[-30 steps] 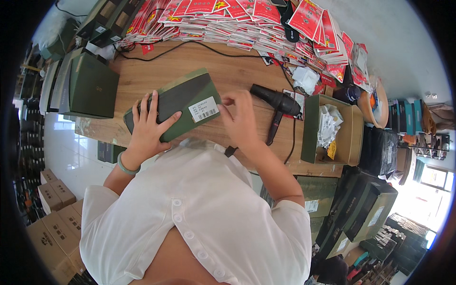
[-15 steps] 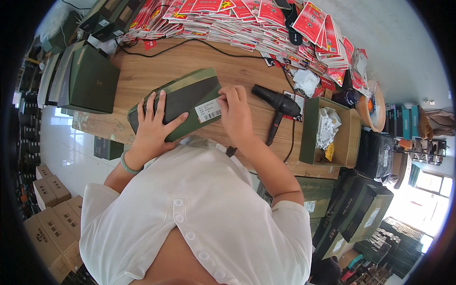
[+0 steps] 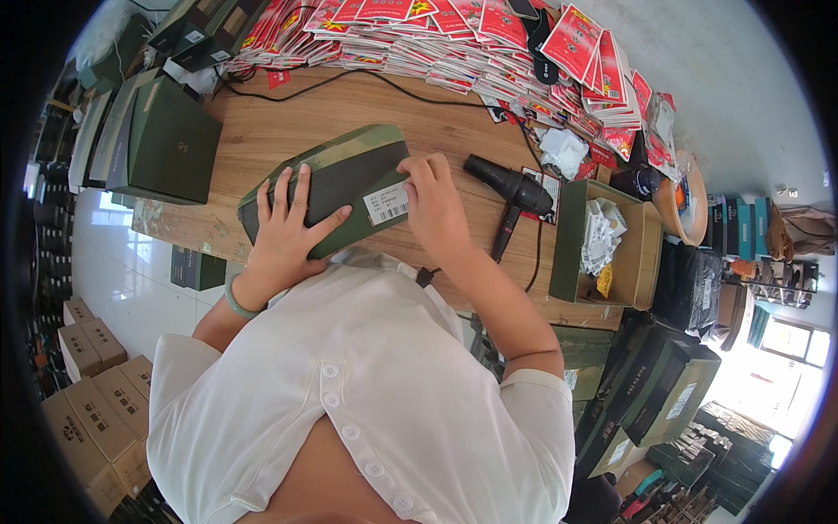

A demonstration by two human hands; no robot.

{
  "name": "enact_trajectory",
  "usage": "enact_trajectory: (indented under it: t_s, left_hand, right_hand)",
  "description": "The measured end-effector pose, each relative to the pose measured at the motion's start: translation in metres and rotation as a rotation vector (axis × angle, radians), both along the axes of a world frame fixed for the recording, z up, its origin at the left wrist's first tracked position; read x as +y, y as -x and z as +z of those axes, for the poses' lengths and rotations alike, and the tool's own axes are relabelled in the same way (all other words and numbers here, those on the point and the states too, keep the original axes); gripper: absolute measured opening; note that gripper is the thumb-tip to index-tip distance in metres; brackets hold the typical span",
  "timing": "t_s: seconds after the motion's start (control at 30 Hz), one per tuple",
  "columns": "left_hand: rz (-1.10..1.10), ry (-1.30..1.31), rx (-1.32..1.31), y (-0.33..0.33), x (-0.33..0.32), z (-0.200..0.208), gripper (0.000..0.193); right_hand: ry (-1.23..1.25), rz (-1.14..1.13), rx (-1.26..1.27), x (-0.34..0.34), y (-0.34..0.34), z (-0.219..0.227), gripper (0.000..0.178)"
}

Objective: The person packs a pair of beige sneakers into a green shoebox, places a red card inside, and closes the box. They then use a heat gun to apply a label to the box and move it to a stack.

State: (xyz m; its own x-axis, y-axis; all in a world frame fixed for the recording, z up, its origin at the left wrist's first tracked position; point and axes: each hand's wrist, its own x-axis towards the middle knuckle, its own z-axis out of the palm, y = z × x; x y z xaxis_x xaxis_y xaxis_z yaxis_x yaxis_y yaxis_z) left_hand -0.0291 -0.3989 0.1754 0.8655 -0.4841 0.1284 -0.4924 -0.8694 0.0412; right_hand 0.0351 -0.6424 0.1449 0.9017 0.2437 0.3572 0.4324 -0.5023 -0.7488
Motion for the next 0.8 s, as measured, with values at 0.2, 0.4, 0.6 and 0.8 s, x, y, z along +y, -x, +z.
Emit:
enact_trajectory:
  t_s: [0.2,0.4,0.6,0.8]
  left_hand:
    - [0.003,0.01,-0.003,0.0,0.0,0.0,0.086]
    - [0.004,0.014,-0.017,0.0,0.0,-0.001,0.085]
    - [0.006,0.018,-0.008,0.0,0.0,0.0,0.086]
    - [0.0,0.032,-0.012,0.001,-0.001,-0.003,0.09]
  right_hand:
    - [0.024,-0.014,-0.066,-0.004,0.007,0.0,0.025]
    - [-0.061,-0.183,0.136,-0.005,0.01,-0.006,0.018]
    - [0.143,-0.187,-0.095,-0.002,0.004,-0.018,0.008]
    - [0.166,-0.152,0.002,0.0,0.014,-0.008,0.011]
